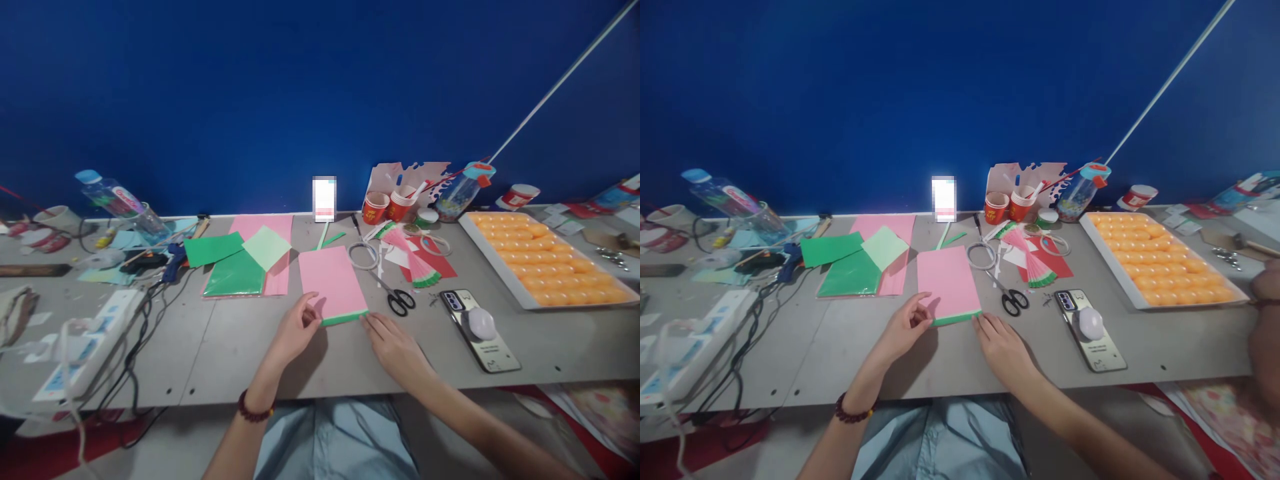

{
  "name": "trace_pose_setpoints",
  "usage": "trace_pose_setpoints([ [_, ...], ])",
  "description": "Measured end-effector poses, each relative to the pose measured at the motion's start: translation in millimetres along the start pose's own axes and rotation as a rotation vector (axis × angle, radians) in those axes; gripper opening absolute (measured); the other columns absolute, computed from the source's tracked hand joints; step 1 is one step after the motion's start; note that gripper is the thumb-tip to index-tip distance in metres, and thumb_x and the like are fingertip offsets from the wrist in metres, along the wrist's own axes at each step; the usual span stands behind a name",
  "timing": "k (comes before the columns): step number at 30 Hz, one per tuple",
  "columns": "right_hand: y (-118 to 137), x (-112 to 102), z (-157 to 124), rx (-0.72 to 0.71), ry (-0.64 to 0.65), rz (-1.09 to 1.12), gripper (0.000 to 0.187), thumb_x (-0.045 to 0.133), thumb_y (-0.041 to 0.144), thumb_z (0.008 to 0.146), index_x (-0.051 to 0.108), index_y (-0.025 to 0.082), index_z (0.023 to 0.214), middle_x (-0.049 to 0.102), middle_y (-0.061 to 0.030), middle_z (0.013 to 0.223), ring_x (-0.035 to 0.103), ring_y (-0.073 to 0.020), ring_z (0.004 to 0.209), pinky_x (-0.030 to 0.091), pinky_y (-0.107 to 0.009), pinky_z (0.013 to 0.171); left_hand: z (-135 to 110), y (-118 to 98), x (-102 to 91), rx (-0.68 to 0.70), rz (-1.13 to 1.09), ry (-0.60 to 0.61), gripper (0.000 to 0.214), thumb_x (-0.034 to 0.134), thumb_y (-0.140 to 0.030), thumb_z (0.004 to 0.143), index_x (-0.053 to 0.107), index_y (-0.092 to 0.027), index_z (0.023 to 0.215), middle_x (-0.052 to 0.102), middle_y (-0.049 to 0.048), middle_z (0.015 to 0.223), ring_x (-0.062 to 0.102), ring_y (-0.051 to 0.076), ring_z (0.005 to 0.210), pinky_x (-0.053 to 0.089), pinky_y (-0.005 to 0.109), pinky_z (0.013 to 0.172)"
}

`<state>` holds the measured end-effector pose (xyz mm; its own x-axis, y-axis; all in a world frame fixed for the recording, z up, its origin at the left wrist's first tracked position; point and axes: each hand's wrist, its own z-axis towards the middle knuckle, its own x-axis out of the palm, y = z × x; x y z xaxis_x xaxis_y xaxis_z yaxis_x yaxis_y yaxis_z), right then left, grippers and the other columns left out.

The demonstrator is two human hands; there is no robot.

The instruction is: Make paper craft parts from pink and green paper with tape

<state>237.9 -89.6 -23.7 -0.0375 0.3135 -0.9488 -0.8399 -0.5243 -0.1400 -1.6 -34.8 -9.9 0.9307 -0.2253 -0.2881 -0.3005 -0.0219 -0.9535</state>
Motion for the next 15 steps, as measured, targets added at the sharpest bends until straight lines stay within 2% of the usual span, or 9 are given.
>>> trace_pose_setpoints([
  [7, -0.3, -0.7, 0.6, -0.021, 0.026, -0.011, 0.042, 0.045, 0.003, 0.081, 0.053, 0.005, 0.123, 0.062, -0.0142, 0.112, 0.054, -0.0247, 0.105, 0.048, -0.037, 0.089, 0.8, 6.9, -0.5, 0.022, 0.042, -0.034, 0.052, 0.058, -0.014, 0.07, 0.052, -0.02, 0.122, 0.052, 0.0024, 0.093, 0.05, 0.008, 0.064, 0.045, 0.024, 0.066],
  [15, -0.1, 0.3, 1.1, -0.005, 0.025, -0.001, 0.045, 0.046, 0.003, 0.081, 0.051, 0.01, 0.125, 0.061, -0.0127, 0.11, 0.054, -0.0238, 0.104, 0.048, -0.037, 0.09, -0.7, 2.3, -0.1, 0.058, 0.14, -0.047, 0.05, 0.056, -0.011, 0.07, 0.053, -0.022, 0.118, 0.053, 0.0027, 0.094, 0.053, 0.011, 0.068, 0.047, 0.028, 0.071],
])
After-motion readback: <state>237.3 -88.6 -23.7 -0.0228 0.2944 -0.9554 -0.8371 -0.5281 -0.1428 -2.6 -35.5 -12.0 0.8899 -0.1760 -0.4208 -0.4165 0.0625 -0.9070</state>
